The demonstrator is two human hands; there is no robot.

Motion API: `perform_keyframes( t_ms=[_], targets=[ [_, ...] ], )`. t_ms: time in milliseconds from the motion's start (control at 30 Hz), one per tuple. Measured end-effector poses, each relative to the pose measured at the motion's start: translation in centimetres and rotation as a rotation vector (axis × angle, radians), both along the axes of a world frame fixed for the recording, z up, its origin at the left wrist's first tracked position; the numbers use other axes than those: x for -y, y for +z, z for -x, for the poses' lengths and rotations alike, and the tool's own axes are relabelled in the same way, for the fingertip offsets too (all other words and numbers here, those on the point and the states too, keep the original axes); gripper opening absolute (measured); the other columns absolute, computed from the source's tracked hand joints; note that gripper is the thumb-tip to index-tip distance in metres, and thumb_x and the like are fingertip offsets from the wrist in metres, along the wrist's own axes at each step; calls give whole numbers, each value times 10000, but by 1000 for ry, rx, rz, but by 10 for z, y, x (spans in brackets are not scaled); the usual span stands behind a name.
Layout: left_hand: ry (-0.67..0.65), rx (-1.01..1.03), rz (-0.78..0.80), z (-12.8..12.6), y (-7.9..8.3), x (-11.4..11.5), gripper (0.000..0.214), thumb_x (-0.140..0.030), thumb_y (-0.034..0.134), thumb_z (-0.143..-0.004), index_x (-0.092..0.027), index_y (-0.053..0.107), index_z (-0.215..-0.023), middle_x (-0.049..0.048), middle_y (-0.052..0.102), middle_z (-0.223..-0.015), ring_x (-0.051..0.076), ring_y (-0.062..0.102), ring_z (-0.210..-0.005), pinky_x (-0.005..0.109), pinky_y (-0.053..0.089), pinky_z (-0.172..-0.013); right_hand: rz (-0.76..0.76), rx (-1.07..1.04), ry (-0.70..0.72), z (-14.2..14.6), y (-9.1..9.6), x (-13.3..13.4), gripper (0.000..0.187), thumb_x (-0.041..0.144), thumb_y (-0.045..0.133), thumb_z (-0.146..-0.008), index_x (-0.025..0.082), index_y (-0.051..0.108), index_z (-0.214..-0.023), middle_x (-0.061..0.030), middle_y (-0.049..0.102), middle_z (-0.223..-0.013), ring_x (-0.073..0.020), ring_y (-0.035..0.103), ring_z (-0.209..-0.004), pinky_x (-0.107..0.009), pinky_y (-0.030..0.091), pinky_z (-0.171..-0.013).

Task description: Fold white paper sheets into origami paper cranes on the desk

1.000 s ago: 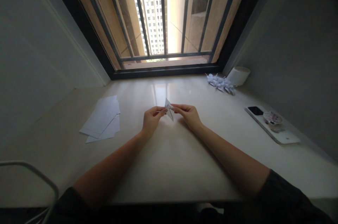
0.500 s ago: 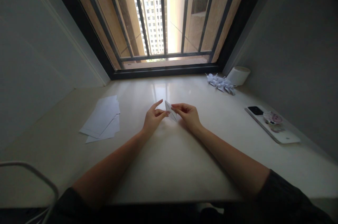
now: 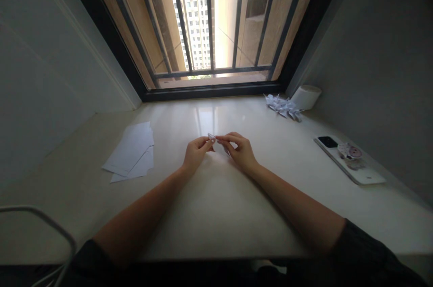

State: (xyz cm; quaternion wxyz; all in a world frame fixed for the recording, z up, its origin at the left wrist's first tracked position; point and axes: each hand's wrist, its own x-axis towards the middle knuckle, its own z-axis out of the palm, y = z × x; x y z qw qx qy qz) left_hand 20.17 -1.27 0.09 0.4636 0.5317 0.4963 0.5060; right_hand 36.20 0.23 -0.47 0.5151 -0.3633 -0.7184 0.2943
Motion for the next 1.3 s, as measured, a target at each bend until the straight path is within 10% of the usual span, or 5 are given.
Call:
perform_keyframes(
  t_ms=[333,1300],
  targets=[
    [61,8,-51,2,-4,-3,264,-405,672,-701,-172,725,-814,32,685,-808,125,549,-710,244,451,-663,324,-58,-6,3,-5,-4,363,510,629,-712,161,718,-754,-42,667,-672,-130,538,-575,-259,429,-569],
    [189,45,-63,0,-1,0,327,-472,618,-734,-168,723,-790,28,671,-709,126,558,-650,249,445,-635,398,42,149,4,0,2,433,542,603,-704,154,567,-513,42,382,-462,-64,312,-442,-217,209,-408]
  ],
)
